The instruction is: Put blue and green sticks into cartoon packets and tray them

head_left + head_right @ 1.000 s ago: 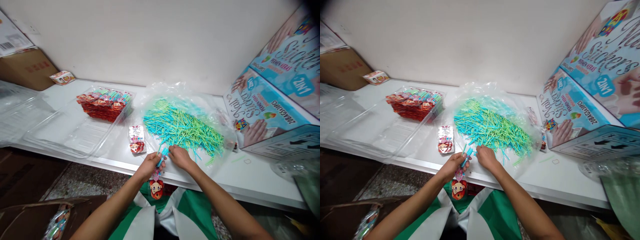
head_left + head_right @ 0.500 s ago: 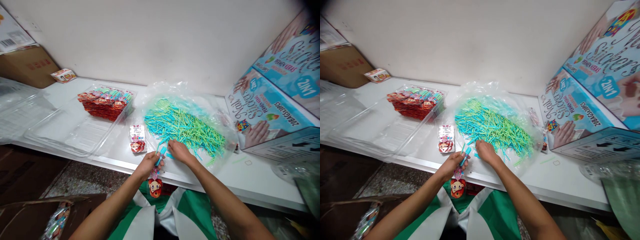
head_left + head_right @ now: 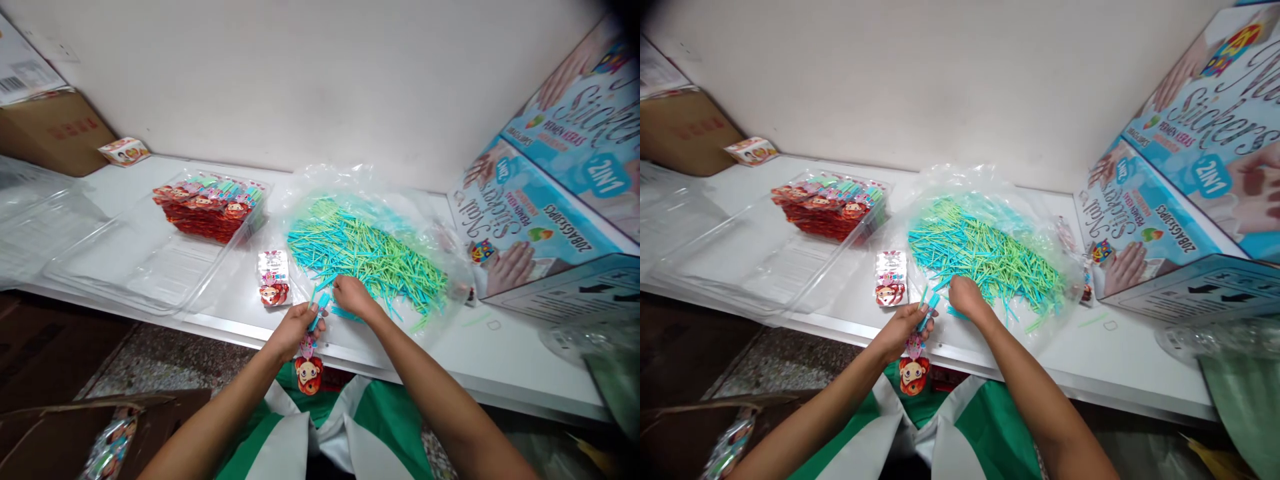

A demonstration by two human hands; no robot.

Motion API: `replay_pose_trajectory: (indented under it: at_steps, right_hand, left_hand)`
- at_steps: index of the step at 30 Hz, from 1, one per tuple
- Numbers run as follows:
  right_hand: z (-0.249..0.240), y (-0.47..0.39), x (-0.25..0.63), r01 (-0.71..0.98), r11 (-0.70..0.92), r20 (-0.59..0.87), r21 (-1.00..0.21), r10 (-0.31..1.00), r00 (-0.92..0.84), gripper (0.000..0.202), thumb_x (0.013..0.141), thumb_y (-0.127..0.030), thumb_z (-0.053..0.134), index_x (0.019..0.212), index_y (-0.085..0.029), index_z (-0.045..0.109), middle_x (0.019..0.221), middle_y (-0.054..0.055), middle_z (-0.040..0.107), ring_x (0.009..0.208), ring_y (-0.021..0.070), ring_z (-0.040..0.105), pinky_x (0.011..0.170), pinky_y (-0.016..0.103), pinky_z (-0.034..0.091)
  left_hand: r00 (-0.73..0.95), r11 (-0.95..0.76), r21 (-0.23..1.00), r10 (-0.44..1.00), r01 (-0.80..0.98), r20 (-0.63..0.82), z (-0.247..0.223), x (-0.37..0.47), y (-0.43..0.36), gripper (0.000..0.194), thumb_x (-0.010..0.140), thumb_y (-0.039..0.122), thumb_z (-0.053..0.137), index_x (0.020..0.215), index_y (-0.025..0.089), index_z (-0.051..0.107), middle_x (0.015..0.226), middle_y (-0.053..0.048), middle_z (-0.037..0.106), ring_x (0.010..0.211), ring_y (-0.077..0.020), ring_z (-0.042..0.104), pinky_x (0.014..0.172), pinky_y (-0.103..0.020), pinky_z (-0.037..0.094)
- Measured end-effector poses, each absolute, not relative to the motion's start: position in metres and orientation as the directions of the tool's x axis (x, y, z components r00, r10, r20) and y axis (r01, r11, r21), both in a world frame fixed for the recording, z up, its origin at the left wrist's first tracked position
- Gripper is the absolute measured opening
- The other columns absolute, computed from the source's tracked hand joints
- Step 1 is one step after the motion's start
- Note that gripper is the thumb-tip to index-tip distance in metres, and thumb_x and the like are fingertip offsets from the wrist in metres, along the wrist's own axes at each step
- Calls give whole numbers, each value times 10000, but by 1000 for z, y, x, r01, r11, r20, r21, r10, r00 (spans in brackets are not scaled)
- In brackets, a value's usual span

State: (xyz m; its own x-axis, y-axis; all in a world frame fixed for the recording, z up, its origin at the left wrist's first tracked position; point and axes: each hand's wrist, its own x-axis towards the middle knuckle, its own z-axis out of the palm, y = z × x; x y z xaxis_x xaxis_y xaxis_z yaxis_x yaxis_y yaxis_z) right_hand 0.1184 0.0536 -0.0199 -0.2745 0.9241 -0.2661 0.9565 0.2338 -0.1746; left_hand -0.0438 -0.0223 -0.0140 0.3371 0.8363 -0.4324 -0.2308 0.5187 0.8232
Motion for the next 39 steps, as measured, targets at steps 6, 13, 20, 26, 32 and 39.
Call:
replay_pose_trajectory:
  at_steps: [6, 13, 20, 26, 32, 39]
  right_hand:
    - [-25, 63, 94, 972, 169, -293, -161, 933, -210, 257, 813, -82, 394, 996, -92, 574, 958, 166, 638, 900, 231, 597, 701, 276, 379]
    - [-22, 54, 106, 953, 202, -295, -224, 918, -264, 257, 790, -118, 449, 1022, -79, 551, 943, 162, 636, 878, 223, 594, 697, 265, 381]
    - [-18, 58, 140, 906, 206, -234, -369, 923, -305, 443, 774, -134, 407, 1208, -138, 501, 818, 44, 655, 737, 149, 574, 640, 217, 368]
    - [-24, 67, 155, 780, 141, -84, -609, 967, -240, 459, 764, -183, 436, 1214, -144, 516, 646, -14, 593, 586, 123, 512, 592, 220, 370]
    - [-27, 67, 159, 757, 98, -60, -646, 982, -179, 289, 757, -217, 452, 988, -140, 609, 669, 1, 581, 596, 125, 497, 580, 224, 363]
    - [-23, 64, 163, 596, 63, -61, -800, 980, -187, 508, 767, -202, 424, 1274, -179, 399, 598, -65, 480, 491, 89, 427, 498, 193, 340]
  left_hand:
    - [353, 509, 830, 838, -229, -417, -13, -42, -26, 380, 763, 492, 531, 854, 125, 567, 630, -10, 563, 457, -71, 463, 453, -197, 322]
    - [353, 503, 830, 842, -241, -408, -14, -44, -25, 380, 763, 494, 532, 843, 124, 564, 629, -12, 563, 456, -69, 459, 452, -196, 317]
    - [368, 512, 823, 835, -247, -409, -17, -43, -24, 377, 768, 489, 530, 850, 123, 565, 636, -12, 565, 453, -63, 452, 453, -195, 315]
    - [370, 516, 823, 832, -240, -413, -13, -40, -22, 400, 738, 512, 552, 840, 125, 567, 633, -9, 563, 451, -63, 450, 452, -195, 316]
    - [380, 515, 827, 829, -227, -411, -10, -37, -21, 388, 745, 507, 546, 832, 129, 561, 633, -10, 561, 456, -65, 450, 457, -195, 325]
    - [393, 516, 828, 824, -221, -408, -10, -35, -20, 392, 743, 507, 548, 837, 127, 565, 634, -11, 564, 457, -66, 448, 460, -198, 329]
